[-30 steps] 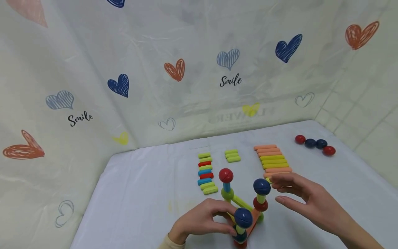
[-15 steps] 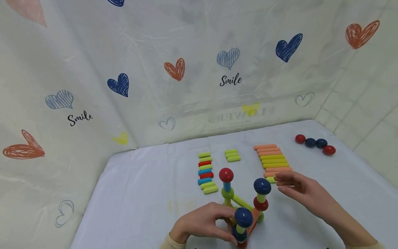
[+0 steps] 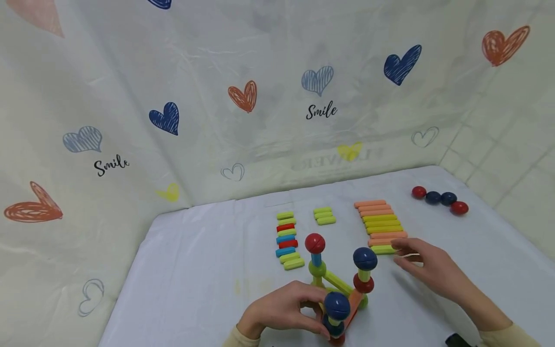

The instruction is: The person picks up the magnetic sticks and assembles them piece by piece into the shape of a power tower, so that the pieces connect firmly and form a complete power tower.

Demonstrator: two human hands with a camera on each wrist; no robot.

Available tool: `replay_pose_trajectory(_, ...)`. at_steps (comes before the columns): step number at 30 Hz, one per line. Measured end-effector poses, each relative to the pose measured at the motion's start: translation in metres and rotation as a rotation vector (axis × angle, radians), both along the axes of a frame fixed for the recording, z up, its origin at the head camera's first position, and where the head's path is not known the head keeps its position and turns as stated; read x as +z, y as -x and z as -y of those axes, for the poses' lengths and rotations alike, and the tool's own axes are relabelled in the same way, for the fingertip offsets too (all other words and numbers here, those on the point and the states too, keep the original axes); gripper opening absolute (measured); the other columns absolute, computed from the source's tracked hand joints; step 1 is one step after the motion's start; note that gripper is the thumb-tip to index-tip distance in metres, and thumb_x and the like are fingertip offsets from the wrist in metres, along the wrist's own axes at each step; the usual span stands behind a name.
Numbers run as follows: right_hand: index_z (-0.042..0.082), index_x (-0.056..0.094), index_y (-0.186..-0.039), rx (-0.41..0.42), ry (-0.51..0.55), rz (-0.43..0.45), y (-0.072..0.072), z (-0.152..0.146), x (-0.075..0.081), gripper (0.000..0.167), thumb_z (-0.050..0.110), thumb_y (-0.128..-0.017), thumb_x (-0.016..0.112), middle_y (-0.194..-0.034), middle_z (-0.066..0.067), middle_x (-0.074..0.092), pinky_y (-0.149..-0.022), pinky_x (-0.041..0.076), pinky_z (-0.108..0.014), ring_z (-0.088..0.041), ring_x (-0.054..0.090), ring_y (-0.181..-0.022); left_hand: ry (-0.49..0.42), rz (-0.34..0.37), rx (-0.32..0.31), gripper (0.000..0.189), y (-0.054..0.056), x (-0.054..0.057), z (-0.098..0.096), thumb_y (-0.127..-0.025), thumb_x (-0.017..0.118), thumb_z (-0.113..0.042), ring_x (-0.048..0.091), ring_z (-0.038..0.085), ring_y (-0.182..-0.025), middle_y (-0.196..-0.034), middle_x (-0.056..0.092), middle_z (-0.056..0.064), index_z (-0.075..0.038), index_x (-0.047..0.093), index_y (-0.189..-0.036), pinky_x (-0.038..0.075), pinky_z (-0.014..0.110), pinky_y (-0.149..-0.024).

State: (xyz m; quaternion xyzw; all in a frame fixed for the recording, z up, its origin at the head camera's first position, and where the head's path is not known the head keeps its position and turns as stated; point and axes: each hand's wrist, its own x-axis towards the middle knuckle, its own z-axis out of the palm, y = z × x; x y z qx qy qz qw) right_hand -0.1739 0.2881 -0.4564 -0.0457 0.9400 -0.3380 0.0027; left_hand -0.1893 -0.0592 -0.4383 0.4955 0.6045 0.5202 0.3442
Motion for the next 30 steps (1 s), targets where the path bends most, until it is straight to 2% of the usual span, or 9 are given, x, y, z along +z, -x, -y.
replay_pose_trajectory(3,0.001,0.064,-0.121,0.056,-0.156,-0.075,0.005,-0.001,-0.008,0.042,0.01,-0.083,0.077,-0.114,-0.017,0.064,-0.078,0.056,-0.047,-0.032,0.063,-0.097,-0.002,0.018,0.011,0.037,0.0,-0.001,0.0,-0.09,0.065,0.006,0.054,0.0,-0.095,-0.115,0.062,0.02,0.005,0.058,-0.126,0.054,0.029,-0.089)
replay_pose_trajectory(7,0.004,0.068,-0.115,0.142,-0.324,-0.187,0.008,-0.002,-0.013,0.041,0.007,-0.076,0.081,-0.111,-0.012,0.065,-0.082,0.053,-0.053,-0.035,0.059,-0.1,-0.003,0.038,0.014,0.036,0.0,-0.002,0.0,-0.089,0.064,0.007,0.054,0.0,-0.095,-0.114,0.061,0.022,0.006,0.057,-0.125,0.054,0.029,-0.089)
replay_pose_trajectory(10,0.006,0.07,-0.112,0.19,-0.383,-0.28,0.01,-0.004,-0.015,0.041,0.005,-0.073,0.083,-0.107,-0.006,0.063,-0.08,0.054,-0.048,-0.028,0.058,-0.094,-0.003,0.048,0.014,0.036,0.0,-0.002,0.0,-0.09,0.064,0.007,0.055,0.0,-0.096,-0.114,0.06,0.022,0.006,0.057,-0.125,0.053,0.03,-0.09)
replay_pose_trajectory(14,0.009,0.071,-0.107,0.205,-0.422,-0.347,0.012,-0.006,-0.018,0.039,0.003,-0.071,0.085,-0.101,-0.003,0.059,-0.073,0.055,-0.042,-0.023,0.055,-0.086,0.0,0.056,0.015,0.036,-0.001,-0.002,0.0,-0.09,0.064,0.008,0.055,0.0,-0.094,-0.113,0.06,0.023,0.006,0.057,-0.125,0.053,0.031,-0.09)
replay_pose_trajectory(17,0.011,0.069,-0.103,0.192,-0.441,-0.355,0.013,-0.006,-0.019,0.038,0.001,-0.07,0.085,-0.103,-0.003,0.058,-0.072,0.055,-0.042,-0.023,0.054,-0.086,0.003,0.046,0.015,0.036,0.0,-0.002,-0.001,-0.09,0.064,0.007,0.055,-0.001,-0.093,-0.112,0.06,0.022,0.005,0.057,-0.124,0.054,0.031,-0.089)
replay_pose_trajectory(21,0.014,0.065,-0.1,0.16,-0.45,-0.312,0.013,-0.005,-0.019,0.038,0.0,-0.071,0.084,-0.101,-0.001,0.06,-0.072,0.055,-0.042,-0.023,0.054,-0.086,0.008,0.022,0.019,0.036,0.001,-0.001,0.001,-0.089,0.066,0.005,0.057,0.0,-0.092,-0.113,0.061,0.019,0.003,0.058,-0.124,0.054,0.031,-0.088)
replay_pose_trajectory(25,0.015,0.064,-0.1,0.143,-0.433,-0.266,0.012,-0.005,-0.018,0.037,0.001,-0.072,0.083,-0.096,0.002,0.06,-0.072,0.055,-0.041,-0.021,0.054,-0.085,-0.025,0.012,0.04,0.037,0.004,0.003,0.008,-0.089,0.066,0.006,0.061,0.01,-0.095,-0.118,0.061,0.018,0.002,0.057,-0.126,0.055,0.036,-0.088)
replay_pose_trajectory(28,0.013,0.065,-0.103,0.143,-0.406,-0.25,0.012,-0.006,-0.017,0.037,0.0,-0.073,0.083,-0.098,0.001,0.061,-0.074,0.056,-0.043,-0.023,0.055,-0.088,-0.087,-0.005,0.077,0.036,0.009,0.006,0.017,-0.09,0.066,0.004,0.062,0.02,-0.1,-0.121,0.061,0.017,0.001,0.058,-0.125,0.056,0.04,-0.086)
replay_pose_trajectory(30,0.013,0.065,-0.105,0.145,-0.396,-0.246,0.012,-0.006,-0.017,0.038,0.0,-0.073,0.083,-0.099,-0.001,0.062,-0.075,0.056,-0.046,-0.025,0.057,-0.09,-0.137,-0.032,0.136,0.033,0.015,0.006,0.022,-0.091,0.066,0.002,0.062,0.024,-0.102,-0.119,0.062,0.017,0.001,0.059,-0.123,0.056,0.042,-0.084)
